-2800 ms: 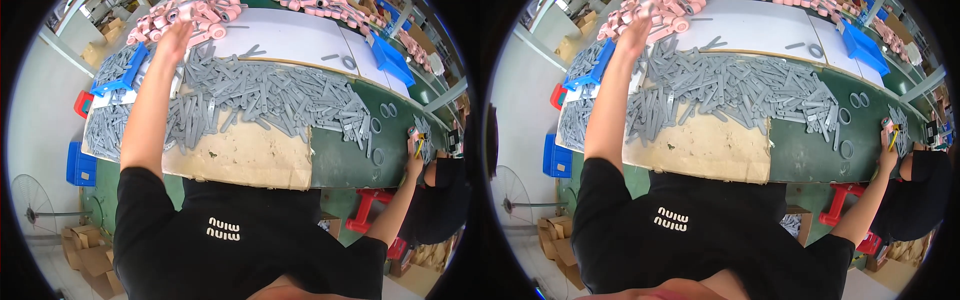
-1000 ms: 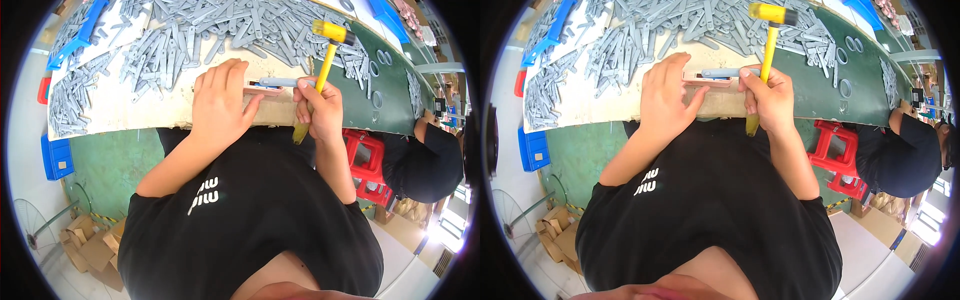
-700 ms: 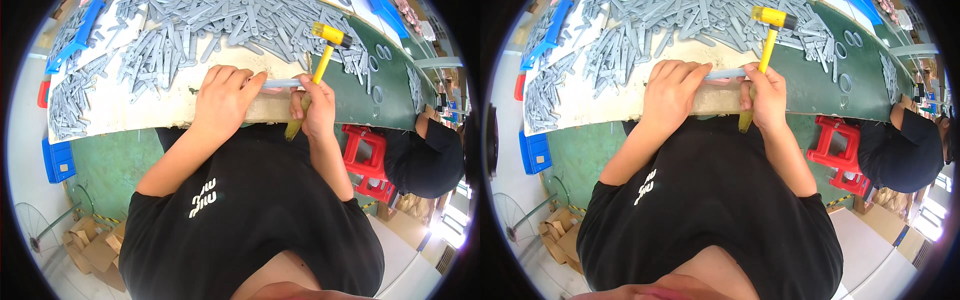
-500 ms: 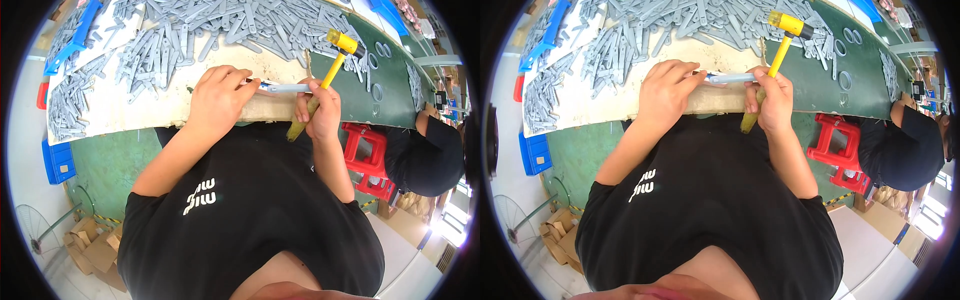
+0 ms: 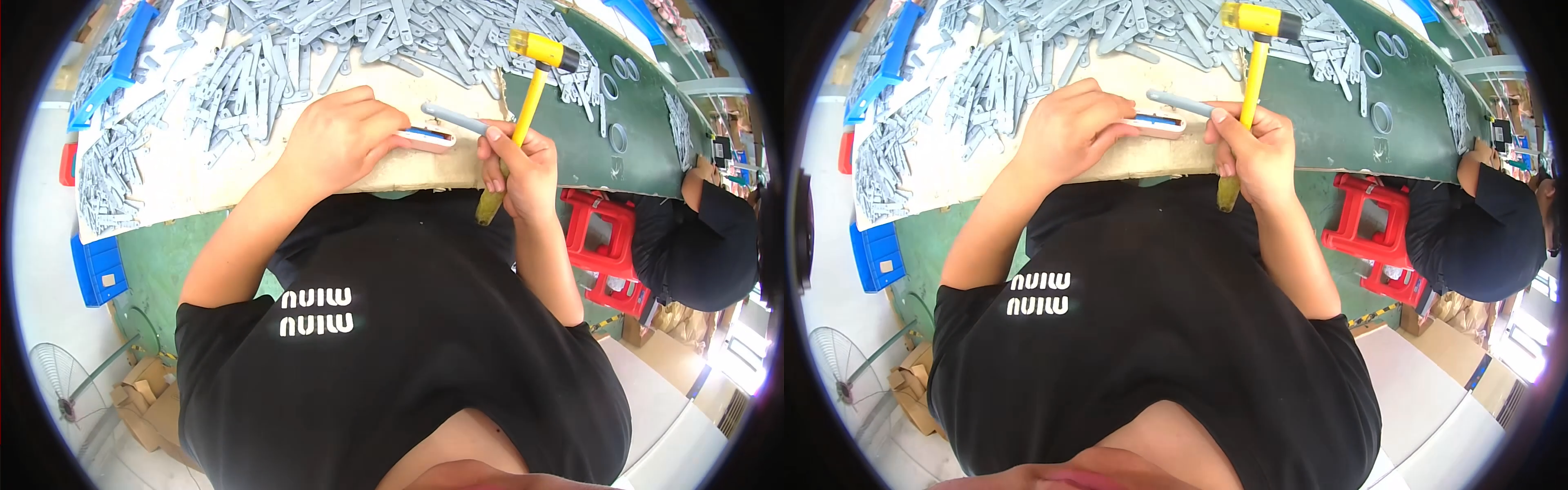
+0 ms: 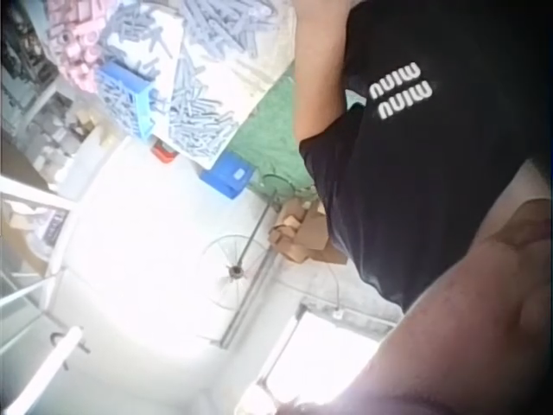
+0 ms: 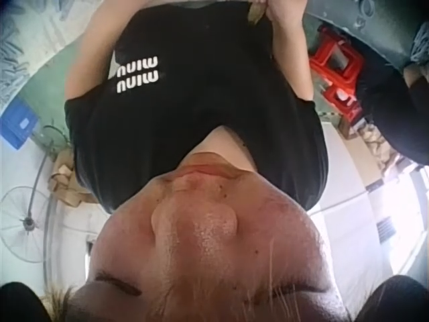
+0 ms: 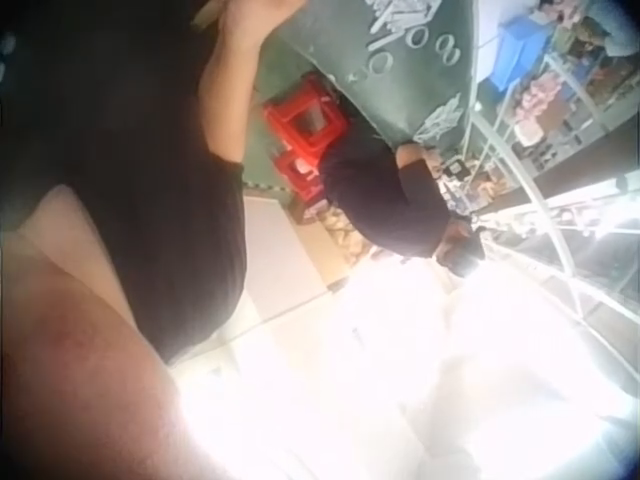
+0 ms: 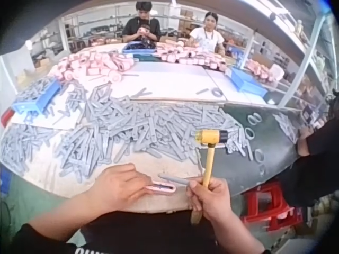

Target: Assembling small electronic gadgets by hammering housing parts together at a factory workbench.

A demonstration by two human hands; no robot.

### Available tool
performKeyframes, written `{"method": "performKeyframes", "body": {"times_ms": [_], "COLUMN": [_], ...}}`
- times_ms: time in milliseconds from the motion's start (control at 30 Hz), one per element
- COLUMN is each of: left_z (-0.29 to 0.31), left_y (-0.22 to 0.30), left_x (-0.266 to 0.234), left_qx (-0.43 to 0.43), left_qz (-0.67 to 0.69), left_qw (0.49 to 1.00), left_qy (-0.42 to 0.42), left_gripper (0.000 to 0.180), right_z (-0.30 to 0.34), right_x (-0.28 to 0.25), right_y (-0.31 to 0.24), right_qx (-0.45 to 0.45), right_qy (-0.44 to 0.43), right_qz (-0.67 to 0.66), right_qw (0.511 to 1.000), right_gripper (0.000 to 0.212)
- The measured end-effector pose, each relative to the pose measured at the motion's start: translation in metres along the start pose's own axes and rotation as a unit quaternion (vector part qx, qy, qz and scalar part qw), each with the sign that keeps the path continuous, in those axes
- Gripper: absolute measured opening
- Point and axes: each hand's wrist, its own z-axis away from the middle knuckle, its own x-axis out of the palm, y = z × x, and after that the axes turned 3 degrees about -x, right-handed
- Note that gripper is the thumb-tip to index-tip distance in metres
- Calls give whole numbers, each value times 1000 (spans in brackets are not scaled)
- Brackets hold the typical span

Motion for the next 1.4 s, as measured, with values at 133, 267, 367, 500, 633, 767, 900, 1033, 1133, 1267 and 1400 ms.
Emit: {"method": "performKeyframes", "body": {"times_ms": [133, 267, 367, 500, 633, 767, 900, 1033, 1133, 1267, 1400], "left_z": [10, 11, 15, 25, 26, 28, 30, 28, 28, 26, 20], "left_y": [4, 8, 15, 10, 9, 6, 1, 0, 0, 3, 18], "left_x": [9, -1, -4, -2, 3, 4, 10, 12, 11, 8, 2], "left_qx": [-56, -26, -48, -113, -118, -119, -98, -91, -84, -70, -90], "left_qz": [52, -18, -70, -18, 7, -1, 25, 41, 30, 2, -47], "left_qw": [995, 998, 990, 987, 983, 984, 985, 982, 984, 988, 989], "left_qy": [63, 61, 110, 109, 138, 135, 143, 163, 154, 141, 103], "left_gripper": [58, 72, 74, 68, 66, 50, 27, 17, 16, 17, 17], "right_z": [-3, -5, -6, -8, -17, -24, -30, -34, -34, -32, -34], "right_x": [9, 21, 29, 39, 45, 51, 47, 46, 49, 51, 47], "right_y": [-5, -7, -7, -6, -4, -11, -22, -20, -21, -23, -22], "right_qx": [-3, 0, -2, 7, -2, -12, 14, 3, 40, 52, 76], "right_qy": [-56, -73, -82, -82, -64, -59, -91, -99, -90, -70, -79], "right_qz": [81, 94, 124, 204, 252, 283, 354, 389, 386, 395, 392], "right_qw": [995, 993, 989, 976, 966, 957, 931, 916, 917, 915, 913], "right_gripper": [18, 18, 19, 21, 19, 19, 19, 19, 20, 23, 24]}}
